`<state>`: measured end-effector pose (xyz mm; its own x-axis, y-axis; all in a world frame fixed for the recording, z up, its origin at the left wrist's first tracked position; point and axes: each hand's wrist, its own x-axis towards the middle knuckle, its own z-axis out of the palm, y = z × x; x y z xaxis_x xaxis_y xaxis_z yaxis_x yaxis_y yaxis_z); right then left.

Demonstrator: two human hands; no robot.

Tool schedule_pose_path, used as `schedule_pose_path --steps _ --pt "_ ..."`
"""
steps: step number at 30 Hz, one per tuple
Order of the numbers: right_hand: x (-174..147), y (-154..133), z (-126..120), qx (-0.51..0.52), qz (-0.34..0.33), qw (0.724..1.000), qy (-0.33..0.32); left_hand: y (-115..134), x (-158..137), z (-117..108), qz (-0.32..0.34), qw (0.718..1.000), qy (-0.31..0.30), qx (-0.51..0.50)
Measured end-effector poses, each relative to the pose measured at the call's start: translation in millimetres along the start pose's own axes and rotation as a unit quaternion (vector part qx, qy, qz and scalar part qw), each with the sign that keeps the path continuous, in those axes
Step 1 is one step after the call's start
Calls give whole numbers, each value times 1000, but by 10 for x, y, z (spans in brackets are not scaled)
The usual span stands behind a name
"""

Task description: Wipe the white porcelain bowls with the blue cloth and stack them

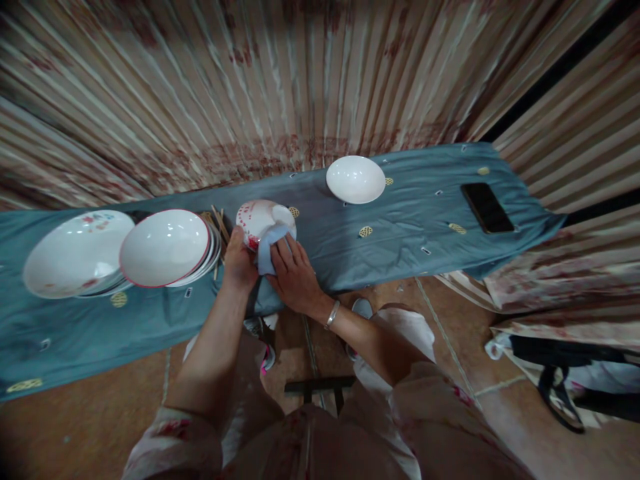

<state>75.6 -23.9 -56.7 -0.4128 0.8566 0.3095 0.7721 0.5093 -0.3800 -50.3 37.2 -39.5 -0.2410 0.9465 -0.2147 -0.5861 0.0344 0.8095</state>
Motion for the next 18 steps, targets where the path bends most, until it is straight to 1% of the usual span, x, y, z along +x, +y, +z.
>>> schedule_pose_path --steps 3,7,13,18 --pt "47 10 -46 -16 -20 1000 17 0 -10 10 -4 1000 -11 -15" --pt "109 12 -79 -39 -32 998 43 2 -30 21 9 999 -27 -22" --pt "220 6 -99 -55 -34 995 74 -21 -41 1 26 999 -36 -12" --pt "349 22 -171 -44 -18 995 91 -32 -61 8 26 999 -42 -3"
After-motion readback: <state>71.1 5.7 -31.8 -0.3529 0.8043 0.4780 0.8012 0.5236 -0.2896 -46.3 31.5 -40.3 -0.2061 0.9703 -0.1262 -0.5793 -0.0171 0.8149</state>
